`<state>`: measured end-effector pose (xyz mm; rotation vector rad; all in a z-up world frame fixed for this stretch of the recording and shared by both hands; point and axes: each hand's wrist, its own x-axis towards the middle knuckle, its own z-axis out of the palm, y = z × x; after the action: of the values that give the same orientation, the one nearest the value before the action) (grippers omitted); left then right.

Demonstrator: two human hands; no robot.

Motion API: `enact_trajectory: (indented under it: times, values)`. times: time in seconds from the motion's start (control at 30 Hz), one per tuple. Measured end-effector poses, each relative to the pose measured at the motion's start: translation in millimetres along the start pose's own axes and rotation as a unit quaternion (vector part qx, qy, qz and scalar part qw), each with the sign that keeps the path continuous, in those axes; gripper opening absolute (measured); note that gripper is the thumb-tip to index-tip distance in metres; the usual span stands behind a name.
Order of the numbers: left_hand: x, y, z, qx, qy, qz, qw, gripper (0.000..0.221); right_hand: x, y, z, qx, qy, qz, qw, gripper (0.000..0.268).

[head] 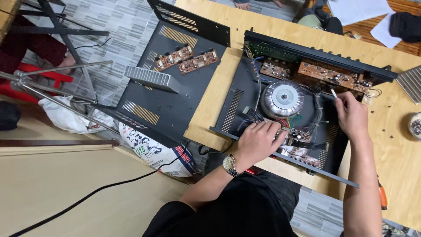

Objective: Cleaning and inspecting the internal components of an open audio amplifier using a brush and hands.

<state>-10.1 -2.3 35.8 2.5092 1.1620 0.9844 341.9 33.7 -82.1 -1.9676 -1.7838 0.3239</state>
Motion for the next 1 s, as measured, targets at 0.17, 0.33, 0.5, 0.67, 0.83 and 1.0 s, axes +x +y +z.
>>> enact_trajectory:
  times: [0.17, 0.33, 0.5, 0.67, 0.83, 1.0]
  values:
    - [1.8, 1.6, -5.0, -0.002, 0.013, 0.004, 1.000, 0.027, -8.3, 3.1, -2.2, 0.007, 0.001, 0.009, 1.000, 0.015]
    - [0.6, 0.5, -4.0, -0.006, -0.005, -0.002, 1.000, 0.028, -44.6, 29.2, -13.6, -0.049, 0.003, 0.023, 0.999, 0.014]
    - [0.5, -0.2, -3.2, -0.006, -0.003, -0.004, 1.000, 0.028, -112.0, 33.3, -52.4, -0.072, -0.004, 0.108, 0.992, 0.020]
    - [0.6, 1.3, -7.4, -0.017, -0.014, 0.003, 1.000, 0.029, -178.6, -37.9, -94.5, 0.088, 0.112, 0.090, 0.986, 0.015]
    - [-8.1, 21.1, -2.9, -0.307, -0.100, -0.004, 0.946, 0.028, -204.2, -104.3, -73.2, 0.139, 0.204, 0.044, 0.968, 0.012]
    - [-1.9, 40.3, -36.3, -0.255, -0.042, 0.014, 0.966, 0.021, -160.4, -205.6, -21.0, 0.146, 0.176, -0.013, 0.973, 0.025]
